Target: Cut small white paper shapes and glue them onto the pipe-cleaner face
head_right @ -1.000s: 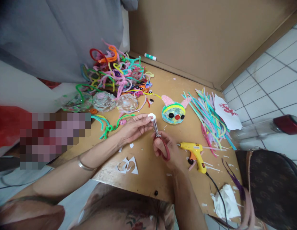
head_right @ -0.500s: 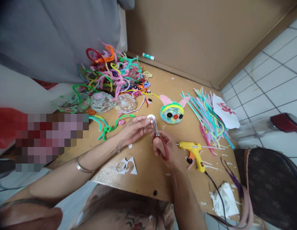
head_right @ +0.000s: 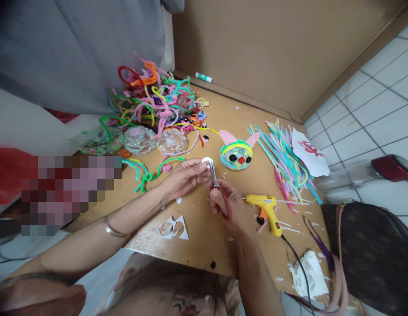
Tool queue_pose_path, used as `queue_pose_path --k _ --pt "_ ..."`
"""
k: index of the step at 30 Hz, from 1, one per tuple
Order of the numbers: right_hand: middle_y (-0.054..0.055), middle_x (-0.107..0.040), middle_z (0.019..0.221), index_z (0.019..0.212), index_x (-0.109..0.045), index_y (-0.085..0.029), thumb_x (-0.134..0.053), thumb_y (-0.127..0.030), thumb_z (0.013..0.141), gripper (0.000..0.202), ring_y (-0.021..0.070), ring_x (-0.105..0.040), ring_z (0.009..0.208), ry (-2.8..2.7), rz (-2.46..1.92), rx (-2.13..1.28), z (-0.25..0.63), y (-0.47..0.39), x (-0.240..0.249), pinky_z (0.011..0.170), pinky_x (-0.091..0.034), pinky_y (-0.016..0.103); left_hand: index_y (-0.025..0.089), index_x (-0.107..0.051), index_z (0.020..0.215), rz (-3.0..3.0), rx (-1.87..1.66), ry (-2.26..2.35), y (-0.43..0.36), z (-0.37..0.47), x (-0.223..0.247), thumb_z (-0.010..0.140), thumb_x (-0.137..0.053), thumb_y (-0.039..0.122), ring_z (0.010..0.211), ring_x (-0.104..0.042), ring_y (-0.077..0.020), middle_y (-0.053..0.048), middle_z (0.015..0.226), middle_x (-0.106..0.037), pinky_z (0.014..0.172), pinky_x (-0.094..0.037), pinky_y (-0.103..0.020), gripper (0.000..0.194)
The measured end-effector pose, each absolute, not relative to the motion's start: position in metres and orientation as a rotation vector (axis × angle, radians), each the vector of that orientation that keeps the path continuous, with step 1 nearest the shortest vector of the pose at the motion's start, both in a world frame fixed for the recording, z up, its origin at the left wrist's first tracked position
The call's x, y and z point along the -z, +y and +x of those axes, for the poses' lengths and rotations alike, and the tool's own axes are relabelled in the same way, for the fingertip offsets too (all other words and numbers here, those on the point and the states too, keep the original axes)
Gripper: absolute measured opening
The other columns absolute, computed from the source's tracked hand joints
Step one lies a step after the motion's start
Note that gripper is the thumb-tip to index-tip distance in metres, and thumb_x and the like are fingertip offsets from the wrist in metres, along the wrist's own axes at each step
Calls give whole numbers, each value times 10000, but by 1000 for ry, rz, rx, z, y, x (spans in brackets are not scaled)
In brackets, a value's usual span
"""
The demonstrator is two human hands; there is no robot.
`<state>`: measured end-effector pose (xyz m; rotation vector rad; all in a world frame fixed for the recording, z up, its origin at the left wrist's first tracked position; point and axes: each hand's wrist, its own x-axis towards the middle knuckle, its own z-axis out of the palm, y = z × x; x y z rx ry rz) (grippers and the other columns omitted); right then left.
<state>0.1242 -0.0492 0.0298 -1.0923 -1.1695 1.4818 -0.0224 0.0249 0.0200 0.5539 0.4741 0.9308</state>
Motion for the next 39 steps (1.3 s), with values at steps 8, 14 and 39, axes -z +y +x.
queue_pose_path --k 8,14,39 --pt "-72 -445 511 881 -581 -196 -672 -518 741 362 71 -369 403 -1174 -1163 -1414 123 -48 -32 388 -278 209 102 -688 778 583 -913 479 24 -23 -22 621 -812 243 676 -662 -121 -42 716 -700 652 -513 -224 245" --pt "-76 -423 495 882 -598 -185 -697 -511 716 379 64 -342 397 -1167 -1207 -1398 124 -49 -36 370 -276 202 102 -689 783 595 -913 466 25 -23 -21 618 -813 252 683 -665 -124 -44 729 -702 664 -515 -228 255" --pt "-78 -408 464 846 -621 -178 -700 -522 710 378 56 -298 363 -1283 -1287 -1402 135 -49 -42 359 -217 212 124 -708 773 858 -889 514 35 -35 -25 602 -815 343 658 -643 -116 -40 709 -699 668 -493 -241 298"
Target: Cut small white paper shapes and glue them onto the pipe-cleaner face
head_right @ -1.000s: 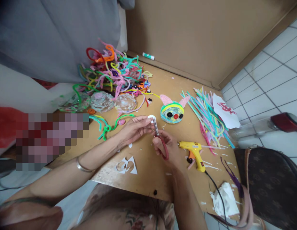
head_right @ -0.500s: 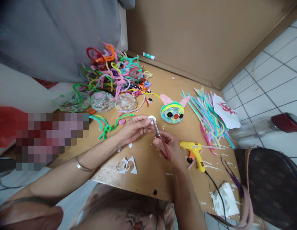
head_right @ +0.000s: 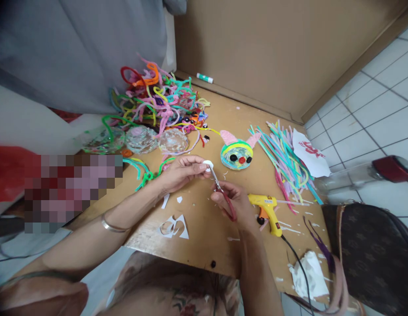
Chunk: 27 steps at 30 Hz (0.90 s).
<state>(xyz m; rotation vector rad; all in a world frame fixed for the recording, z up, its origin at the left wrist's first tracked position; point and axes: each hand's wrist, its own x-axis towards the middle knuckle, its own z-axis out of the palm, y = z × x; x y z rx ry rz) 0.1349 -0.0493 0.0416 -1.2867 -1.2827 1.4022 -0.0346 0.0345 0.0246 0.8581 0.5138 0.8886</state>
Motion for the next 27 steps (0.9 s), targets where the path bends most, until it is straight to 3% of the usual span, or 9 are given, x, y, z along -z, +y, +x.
queue_pose_path --k 6,14,21,27 --pt "-57 -458 522 853 -636 -182 -743 -518 658 403 70 -357 433 -1302 -1272 -1437 135 -49 -48 403 -263 212 124 -703 767 903 -889 543 38 -38 -26 602 -811 359 629 -626 -106 -32 690 -686 650 -482 -237 307" --pt "-10 -650 747 961 -608 -237 -798 -268 646 368 131 -566 637 -1152 -1311 -899 129 -45 -44 531 -418 237 120 -673 830 1204 -733 582 31 -32 -21 675 -753 316 613 -588 -87 -28 695 -673 597 -422 -197 262" --pt "-17 -652 717 962 -599 -208 -801 -276 622 402 121 -578 593 -1107 -1340 -985 129 -42 -40 554 -463 247 132 -582 901 1352 -632 529 24 -28 -18 709 -716 307 536 -485 -51 27 648 -591 501 -309 -173 292" --pt "-43 -623 652 898 -621 -197 -830 -245 553 406 89 -520 531 -1040 -1348 -1061 127 -41 -38 471 -396 203 145 -560 935 1342 -755 583 23 -27 -18 679 -744 281 578 -530 -63 32 671 -591 553 -369 -180 344"
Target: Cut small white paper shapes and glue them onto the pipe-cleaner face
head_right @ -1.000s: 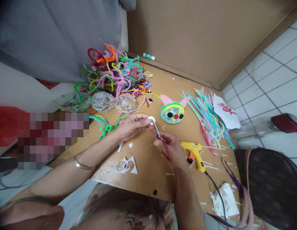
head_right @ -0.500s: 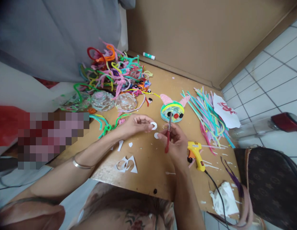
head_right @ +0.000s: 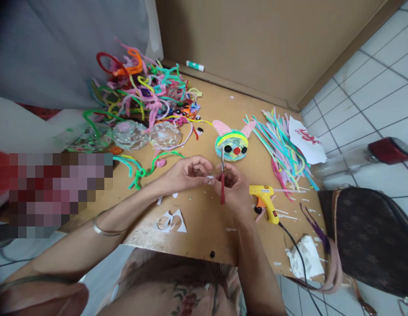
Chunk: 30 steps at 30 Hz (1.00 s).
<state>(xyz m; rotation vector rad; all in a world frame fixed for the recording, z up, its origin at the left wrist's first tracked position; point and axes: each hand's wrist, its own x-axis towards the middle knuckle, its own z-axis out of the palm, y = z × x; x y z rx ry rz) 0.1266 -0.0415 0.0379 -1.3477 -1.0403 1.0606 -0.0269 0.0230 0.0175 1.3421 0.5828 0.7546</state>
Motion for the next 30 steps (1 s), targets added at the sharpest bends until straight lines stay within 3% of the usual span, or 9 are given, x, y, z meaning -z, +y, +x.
queue_pose_path --k 7,11,22,27,30 --pt "-68 -598 615 889 -597 -207 -820 -248 576 387 71 -493 483 -837 -1243 -1090 126 -40 -35 457 -387 197 128 -611 901 1072 -834 551 14 -15 -11 667 -767 317 692 -616 -97 -35 813 -680 672 -446 -215 339" --pt "-67 -598 610 897 -595 -208 -815 -232 588 380 73 -491 480 -829 -1219 -1081 126 -40 -36 456 -380 201 120 -645 794 1058 -848 557 11 -12 -9 675 -759 351 612 -571 -75 -17 725 -673 613 -420 -201 284" --pt "-76 -588 615 904 -601 -215 -812 -245 589 380 64 -478 467 -887 -1236 -1078 129 -40 -34 440 -357 194 137 -630 795 1046 -736 630 13 -18 -16 644 -769 380 443 -497 -50 24 553 -608 440 -359 -161 318" --pt "-47 -625 680 915 -605 -216 -818 -271 588 394 93 -537 543 -968 -1282 -976 126 -41 -36 498 -423 217 121 -613 777 827 -637 589 15 -20 -19 623 -768 467 483 -579 -84 -34 646 -666 451 -422 -176 409" --pt "-30 -646 711 921 -607 -218 -820 -262 589 397 115 -575 588 -1021 -1287 -914 124 -42 -36 540 -458 239 104 -610 722 766 -645 598 16 -20 -18 594 -799 425 517 -599 -88 -46 676 -674 469 -442 -177 395"
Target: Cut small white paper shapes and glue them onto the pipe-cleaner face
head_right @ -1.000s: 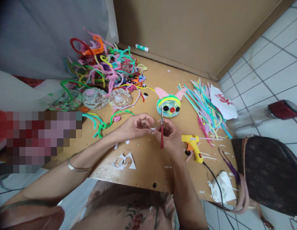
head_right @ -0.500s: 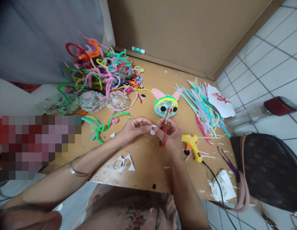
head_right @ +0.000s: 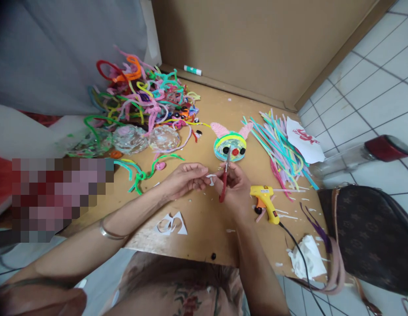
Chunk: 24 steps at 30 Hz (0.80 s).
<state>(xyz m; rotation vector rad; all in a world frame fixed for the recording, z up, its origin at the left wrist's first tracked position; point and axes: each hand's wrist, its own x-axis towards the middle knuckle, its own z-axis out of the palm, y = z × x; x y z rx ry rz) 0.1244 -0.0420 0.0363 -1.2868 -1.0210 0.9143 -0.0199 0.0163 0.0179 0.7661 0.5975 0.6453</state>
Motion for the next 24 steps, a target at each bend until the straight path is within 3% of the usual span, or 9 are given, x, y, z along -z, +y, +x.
queue_pose_path --k 5,10,13,20,24 --pt "-35 -635 706 962 -594 -232 -804 -282 628 398 126 -583 609 -1065 -1251 -893 125 -42 -33 573 -467 255 101 -616 766 720 -680 593 17 -19 -15 557 -833 226 561 -614 -86 -31 685 -682 542 -473 -186 326" --pt "-33 -559 716 1015 -554 -240 -653 -439 789 316 122 -518 626 -1116 -1268 -876 127 -44 -33 591 -430 257 123 -653 928 613 -836 609 21 -19 -15 557 -828 178 600 -634 -88 -18 752 -696 590 -504 -198 414" --pt "-23 -522 726 1024 -530 -239 -534 -510 856 319 138 -497 664 -1240 -1273 -991 126 -48 -35 650 -420 285 125 -665 893 568 -924 635 24 -20 -16 562 -819 162 605 -633 -75 -13 752 -697 607 -511 -187 367" --pt "-32 -499 672 892 -560 -231 -637 -508 775 311 136 -468 603 -1402 -1439 -1067 115 -49 -42 564 -374 262 118 -607 764 539 -982 643 26 -22 -19 618 -785 164 623 -635 -77 -16 737 -691 623 -511 -190 236" --pt "-25 -523 642 892 -565 -228 -572 -535 819 316 133 -469 560 -1374 -1352 -1202 117 -51 -40 535 -363 262 125 -592 754 504 -997 640 26 -23 -21 629 -775 165 614 -627 -74 -5 713 -674 589 -494 -173 225"
